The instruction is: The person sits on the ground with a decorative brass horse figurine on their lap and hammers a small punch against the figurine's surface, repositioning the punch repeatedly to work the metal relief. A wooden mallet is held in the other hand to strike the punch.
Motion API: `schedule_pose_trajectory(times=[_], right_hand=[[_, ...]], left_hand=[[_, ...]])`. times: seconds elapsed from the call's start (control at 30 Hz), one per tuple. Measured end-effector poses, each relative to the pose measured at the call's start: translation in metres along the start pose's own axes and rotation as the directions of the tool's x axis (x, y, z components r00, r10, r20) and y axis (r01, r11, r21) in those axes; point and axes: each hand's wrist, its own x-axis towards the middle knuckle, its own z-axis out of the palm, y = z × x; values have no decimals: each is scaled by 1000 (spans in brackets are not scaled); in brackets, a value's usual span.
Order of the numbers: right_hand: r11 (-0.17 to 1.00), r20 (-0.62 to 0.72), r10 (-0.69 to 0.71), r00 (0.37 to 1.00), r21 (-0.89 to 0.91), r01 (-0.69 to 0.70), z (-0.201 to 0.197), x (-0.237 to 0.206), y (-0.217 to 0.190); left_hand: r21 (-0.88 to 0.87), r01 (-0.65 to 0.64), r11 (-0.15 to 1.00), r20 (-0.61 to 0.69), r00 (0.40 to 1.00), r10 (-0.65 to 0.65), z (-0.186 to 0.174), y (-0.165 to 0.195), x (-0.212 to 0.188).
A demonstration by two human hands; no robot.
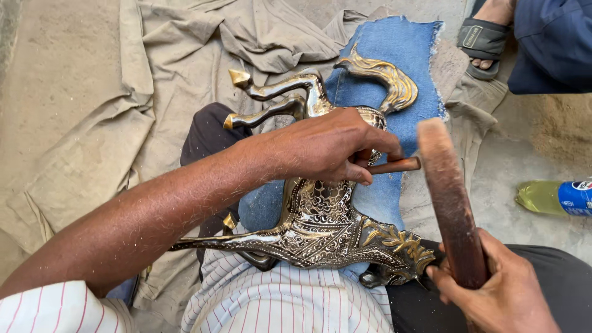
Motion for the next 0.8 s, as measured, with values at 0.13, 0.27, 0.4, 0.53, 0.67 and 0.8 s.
schedule_pose_trajectory(times=[0.13, 0.27, 0.4, 0.53, 0.67, 0.8], right_hand=[[980, -131, -140, 981, 123, 156, 8, -7, -6], [989, 25, 137, 990, -60, -136, 14, -9, -7], [982, -209, -103, 973, 132, 132, 19, -13, -6], [996, -216, 82, 973, -8, -86, 25, -25, 2], [935, -344, -134, 929, 268, 234, 25, -33, 18], [991, -176, 125, 976, -29, -132, 22, -33, 31]], left_hand=[[-22, 5, 1000, 22, 1000, -4, -2, 1, 1], [-29, 10, 1000, 64, 998, -9, -5, 1, 4], [-21, 18, 1000, 98, 995, -16, -5, 0, 7], [-21, 8, 1000, 125, 992, -5, -6, 0, 9], [-22, -28, 999, 132, 991, 30, -7, -1, 10], [-40, 3, 999, 163, 987, 3, -8, -2, 12]])
